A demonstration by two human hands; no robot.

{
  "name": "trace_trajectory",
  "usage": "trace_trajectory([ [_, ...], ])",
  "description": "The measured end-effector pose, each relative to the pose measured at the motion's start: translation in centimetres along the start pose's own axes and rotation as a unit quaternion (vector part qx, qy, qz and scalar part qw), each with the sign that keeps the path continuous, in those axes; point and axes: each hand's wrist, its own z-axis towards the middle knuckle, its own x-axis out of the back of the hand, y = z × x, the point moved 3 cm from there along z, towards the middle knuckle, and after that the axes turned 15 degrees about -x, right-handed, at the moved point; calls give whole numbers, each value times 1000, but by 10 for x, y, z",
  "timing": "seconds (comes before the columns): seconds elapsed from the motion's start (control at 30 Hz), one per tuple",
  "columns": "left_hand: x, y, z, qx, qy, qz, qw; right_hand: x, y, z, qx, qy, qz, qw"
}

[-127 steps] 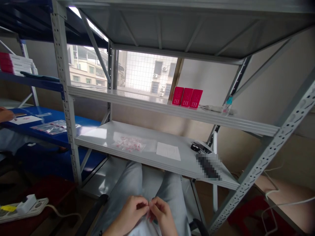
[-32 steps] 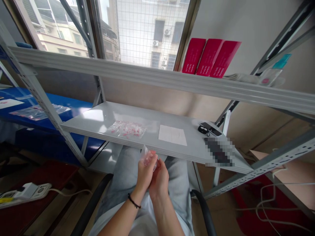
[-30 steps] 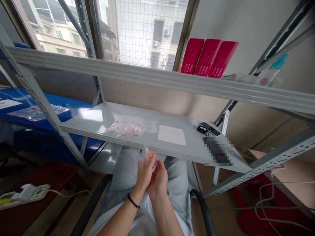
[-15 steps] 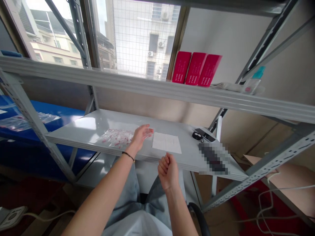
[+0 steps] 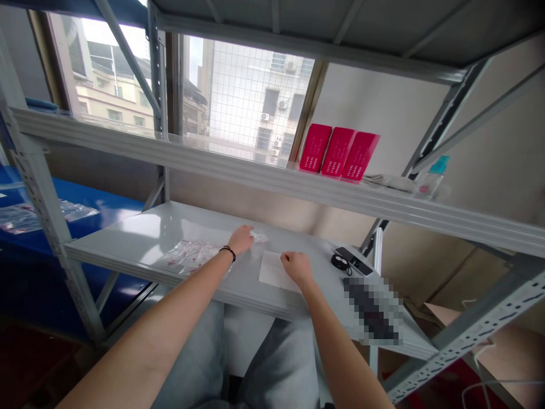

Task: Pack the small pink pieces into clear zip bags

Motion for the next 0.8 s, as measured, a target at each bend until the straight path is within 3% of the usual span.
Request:
trace_trajectory([
  [0.1, -16, 14, -4, -90, -51, 76, 992, -11, -3, 0, 13, -6, -87, 996],
  [0.2, -29, 19, -5, -135, -99, 133, 977, -20, -4, -2, 26, -9, -153, 988],
  [0.37, -26, 21, -13, -164, -140, 187, 958, -28, -1, -2, 35, -11, -213, 976],
  [0.5, 1, 29, -31, -168, -122, 225, 952, -27, -3, -4, 41, -12, -222, 974],
  [0.7, 70, 21, -75, -124, -72, 290, 946, -23, -7, -9, 55, -8, -204, 977],
  [0.8, 85, 16, -105, -99, -70, 309, 943, -23, -7, -9, 61, -7, -199, 978],
])
